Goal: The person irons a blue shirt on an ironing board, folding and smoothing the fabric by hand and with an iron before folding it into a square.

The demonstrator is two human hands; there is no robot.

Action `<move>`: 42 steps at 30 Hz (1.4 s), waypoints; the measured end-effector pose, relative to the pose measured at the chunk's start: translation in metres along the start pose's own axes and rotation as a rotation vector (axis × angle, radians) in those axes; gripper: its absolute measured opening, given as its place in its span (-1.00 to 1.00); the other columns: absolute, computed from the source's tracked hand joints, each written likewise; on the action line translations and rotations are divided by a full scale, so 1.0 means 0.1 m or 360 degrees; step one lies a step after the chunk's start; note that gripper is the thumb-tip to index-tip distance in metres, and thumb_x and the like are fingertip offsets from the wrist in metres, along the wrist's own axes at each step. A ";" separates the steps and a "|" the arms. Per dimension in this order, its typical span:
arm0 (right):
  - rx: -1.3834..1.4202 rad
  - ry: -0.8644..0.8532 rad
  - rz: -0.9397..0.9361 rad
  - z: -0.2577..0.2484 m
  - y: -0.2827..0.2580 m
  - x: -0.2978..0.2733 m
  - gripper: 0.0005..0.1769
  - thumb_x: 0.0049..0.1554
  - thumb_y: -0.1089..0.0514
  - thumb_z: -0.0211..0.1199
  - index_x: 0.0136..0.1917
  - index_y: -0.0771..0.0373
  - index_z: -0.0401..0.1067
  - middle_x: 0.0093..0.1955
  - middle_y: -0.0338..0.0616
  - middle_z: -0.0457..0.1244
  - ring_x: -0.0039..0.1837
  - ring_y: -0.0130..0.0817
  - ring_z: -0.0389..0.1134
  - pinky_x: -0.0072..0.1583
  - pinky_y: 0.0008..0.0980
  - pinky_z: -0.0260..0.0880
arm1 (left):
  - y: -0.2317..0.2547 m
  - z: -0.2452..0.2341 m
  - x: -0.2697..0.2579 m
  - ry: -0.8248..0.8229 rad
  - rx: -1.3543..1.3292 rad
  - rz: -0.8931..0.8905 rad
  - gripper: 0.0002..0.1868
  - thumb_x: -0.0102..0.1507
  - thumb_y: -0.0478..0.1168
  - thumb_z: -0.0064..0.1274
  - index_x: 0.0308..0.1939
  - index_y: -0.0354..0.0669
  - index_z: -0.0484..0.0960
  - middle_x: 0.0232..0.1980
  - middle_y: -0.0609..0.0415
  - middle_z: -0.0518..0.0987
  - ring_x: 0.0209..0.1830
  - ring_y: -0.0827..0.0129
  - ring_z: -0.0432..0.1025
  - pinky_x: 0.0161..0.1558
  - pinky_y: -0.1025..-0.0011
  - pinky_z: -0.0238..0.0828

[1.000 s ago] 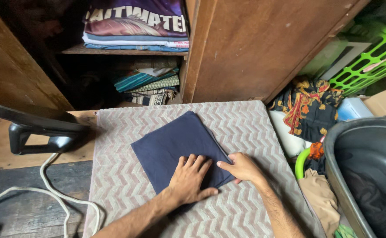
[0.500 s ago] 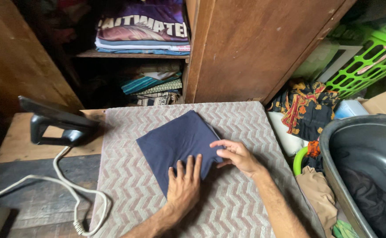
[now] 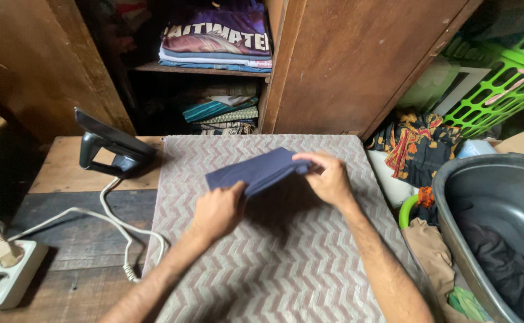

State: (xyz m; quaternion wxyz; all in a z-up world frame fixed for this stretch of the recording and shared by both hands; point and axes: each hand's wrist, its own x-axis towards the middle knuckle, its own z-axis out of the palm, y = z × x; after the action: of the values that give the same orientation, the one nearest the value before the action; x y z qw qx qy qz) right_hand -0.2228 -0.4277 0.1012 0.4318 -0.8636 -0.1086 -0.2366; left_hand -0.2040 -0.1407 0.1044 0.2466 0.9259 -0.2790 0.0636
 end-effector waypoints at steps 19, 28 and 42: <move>-0.0063 -0.0152 0.0509 0.18 0.52 0.24 -0.38 0.11 0.00 0.36 0.27 0.53 0.43 0.20 0.10 0.41 0.25 -0.31 0.41 0.28 -0.36 0.36 | -0.78 0.26 0.70 -0.1199 -0.1284 0.0035 -0.52 0.27 0.03 0.16 0.07 -0.30 0.70 -0.13 0.07 0.75 -0.15 0.44 0.60 -0.04 0.40 0.56; -0.0072 -0.0243 0.0868 0.77 1.26 0.63 -0.39 0.10 -0.05 0.34 0.28 0.40 0.45 0.16 0.09 0.43 0.22 -0.20 0.46 0.25 -0.28 0.39 | -1.56 0.88 1.21 -0.1085 -0.0727 -0.0096 -0.47 0.31 0.14 0.05 0.10 -0.24 0.65 -0.01 -0.07 0.70 0.01 0.20 0.58 0.08 0.24 0.48; -0.0624 0.0052 0.0061 1.23 1.72 0.82 -0.64 0.20 0.04 0.30 0.10 0.37 0.45 0.03 0.20 0.37 0.10 0.20 0.39 0.13 0.02 0.39 | -1.36 0.72 1.40 -0.0621 0.0185 -0.0006 -0.54 0.39 0.17 -0.16 -0.05 -0.11 0.61 -0.20 -0.20 0.68 -0.13 -0.14 0.58 -0.13 -0.05 0.52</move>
State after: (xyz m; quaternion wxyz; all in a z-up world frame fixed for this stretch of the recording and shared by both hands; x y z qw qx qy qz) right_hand -0.0463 -0.4344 -0.0404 0.2614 -0.9291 -0.0371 -0.2590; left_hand -0.0138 -0.1451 0.0204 0.1340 0.9339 -0.3155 -0.1014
